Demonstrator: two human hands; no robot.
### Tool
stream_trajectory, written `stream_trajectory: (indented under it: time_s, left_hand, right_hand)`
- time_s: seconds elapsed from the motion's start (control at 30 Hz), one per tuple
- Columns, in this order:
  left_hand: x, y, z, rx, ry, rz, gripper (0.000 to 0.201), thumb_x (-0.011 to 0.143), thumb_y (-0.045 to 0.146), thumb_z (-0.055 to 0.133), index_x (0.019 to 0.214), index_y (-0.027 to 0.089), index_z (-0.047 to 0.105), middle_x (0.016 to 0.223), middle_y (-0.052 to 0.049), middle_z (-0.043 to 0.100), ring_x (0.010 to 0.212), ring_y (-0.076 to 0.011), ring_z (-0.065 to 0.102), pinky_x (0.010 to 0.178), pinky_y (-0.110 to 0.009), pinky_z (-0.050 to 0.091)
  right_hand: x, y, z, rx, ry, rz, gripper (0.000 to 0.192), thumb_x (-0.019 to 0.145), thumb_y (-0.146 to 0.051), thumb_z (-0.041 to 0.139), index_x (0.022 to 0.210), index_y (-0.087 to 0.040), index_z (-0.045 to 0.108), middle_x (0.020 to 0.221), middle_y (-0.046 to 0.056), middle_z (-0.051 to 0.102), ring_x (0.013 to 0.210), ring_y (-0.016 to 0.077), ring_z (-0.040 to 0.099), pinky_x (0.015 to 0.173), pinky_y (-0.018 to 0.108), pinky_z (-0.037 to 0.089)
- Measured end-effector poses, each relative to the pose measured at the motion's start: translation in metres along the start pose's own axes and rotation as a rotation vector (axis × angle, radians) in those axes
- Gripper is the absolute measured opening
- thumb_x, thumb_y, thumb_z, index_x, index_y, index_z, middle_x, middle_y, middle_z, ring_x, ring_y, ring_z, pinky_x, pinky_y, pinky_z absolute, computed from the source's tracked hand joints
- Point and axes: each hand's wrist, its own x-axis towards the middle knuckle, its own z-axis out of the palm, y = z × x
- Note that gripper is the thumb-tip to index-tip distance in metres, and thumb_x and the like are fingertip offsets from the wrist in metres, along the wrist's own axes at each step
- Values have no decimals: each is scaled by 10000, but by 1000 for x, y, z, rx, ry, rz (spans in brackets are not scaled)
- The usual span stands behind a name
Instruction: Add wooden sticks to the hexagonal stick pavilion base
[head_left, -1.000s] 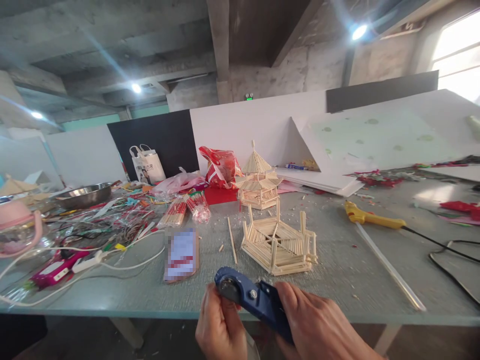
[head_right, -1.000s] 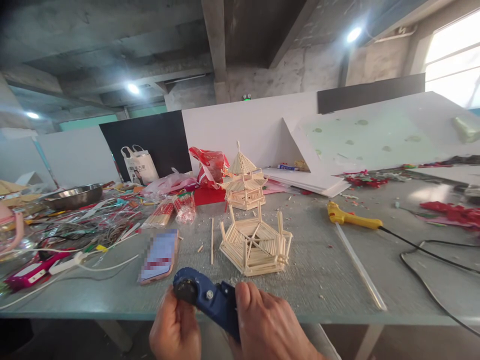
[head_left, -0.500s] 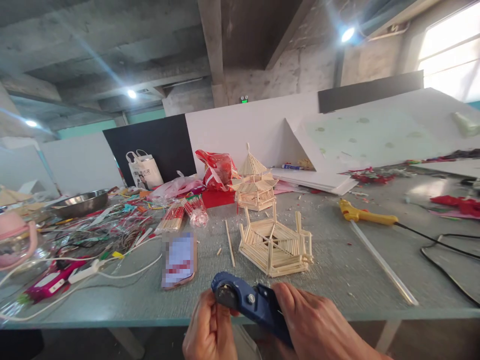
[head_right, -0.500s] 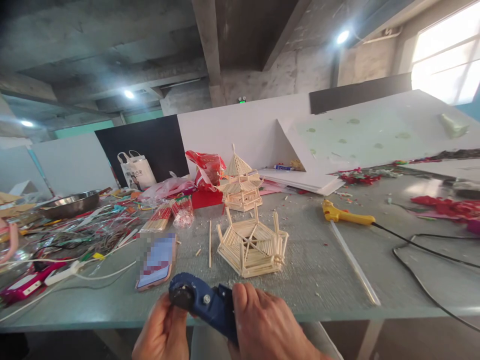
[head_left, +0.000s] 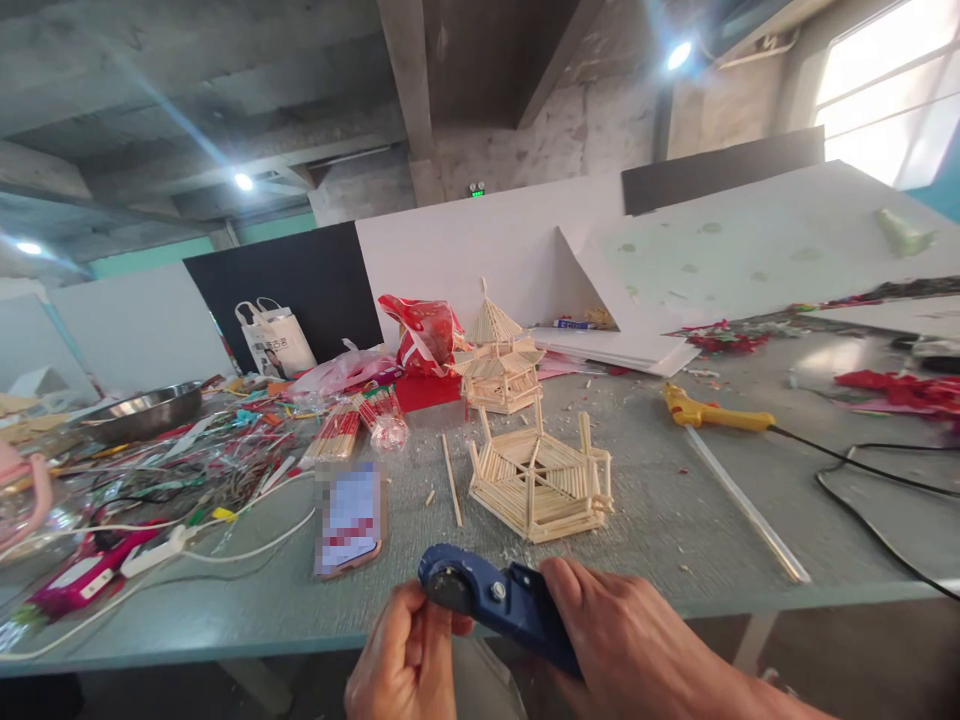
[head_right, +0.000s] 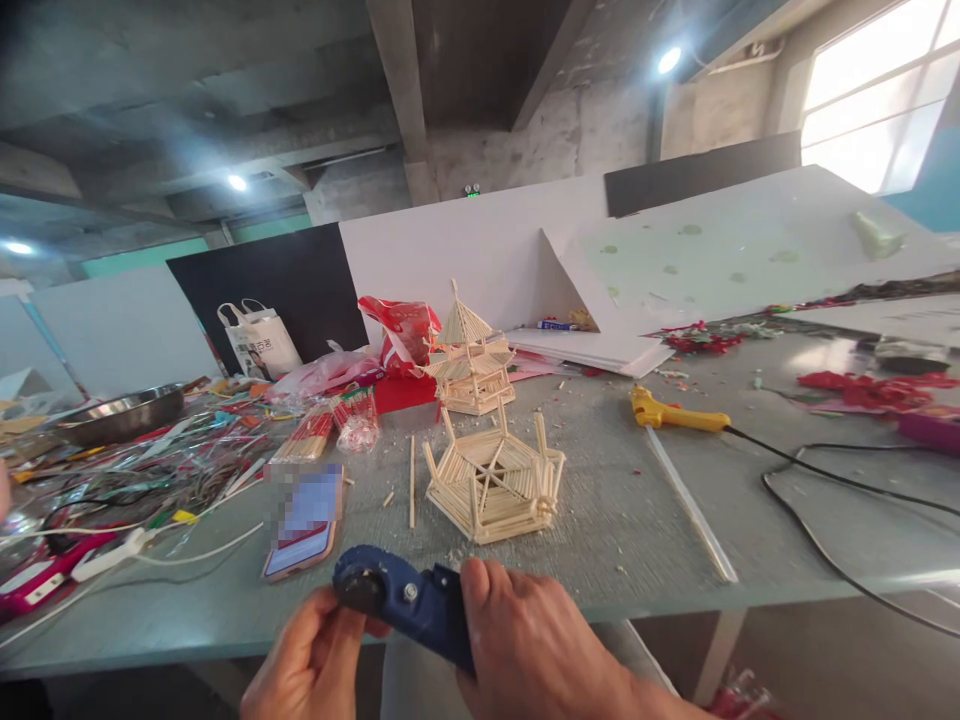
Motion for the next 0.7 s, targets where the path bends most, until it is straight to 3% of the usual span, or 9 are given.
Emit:
stream_trajectory:
  time_s: [0.17,0.33,0.47,0.7]
  left_hand:
    - [1,-8,5,-342,-87,-271,330,553,486,729,655,183,647,434,13,627,406,-143,567,462,-225,472]
    - [3,-10,7,-773,-190,-516,310,470,354,817,643,149,662,482,-15,649,406,-135,561,417,-229,476]
    - [1,-9,5,-830,-161,-553,322,432,304,841,651,139,672,494,-27,657,404,-142,575,418,-230,482]
    - [-2,-14,9,-800,-18,-561,360,371,318,856,628,142,675,497,-28,668,383,-129,570,404,-211,490]
  right_hand:
    - [0,3,5,21,-57,-8,186,610,-104,522,794,-129,507,716,70,642,473,110,544,415,191,380]
    - [-2,3,8,17,-35,-18,210,577,-113,515,783,-142,489,719,66,634,508,118,548,447,196,403]
    - [-3,2,12,13,13,-24,234,544,-119,502,774,-149,477,720,62,618,509,122,531,467,219,407]
    - [-6,-2,7,72,-33,21,187,599,-105,493,778,-154,473,765,60,610,574,125,542,515,220,411]
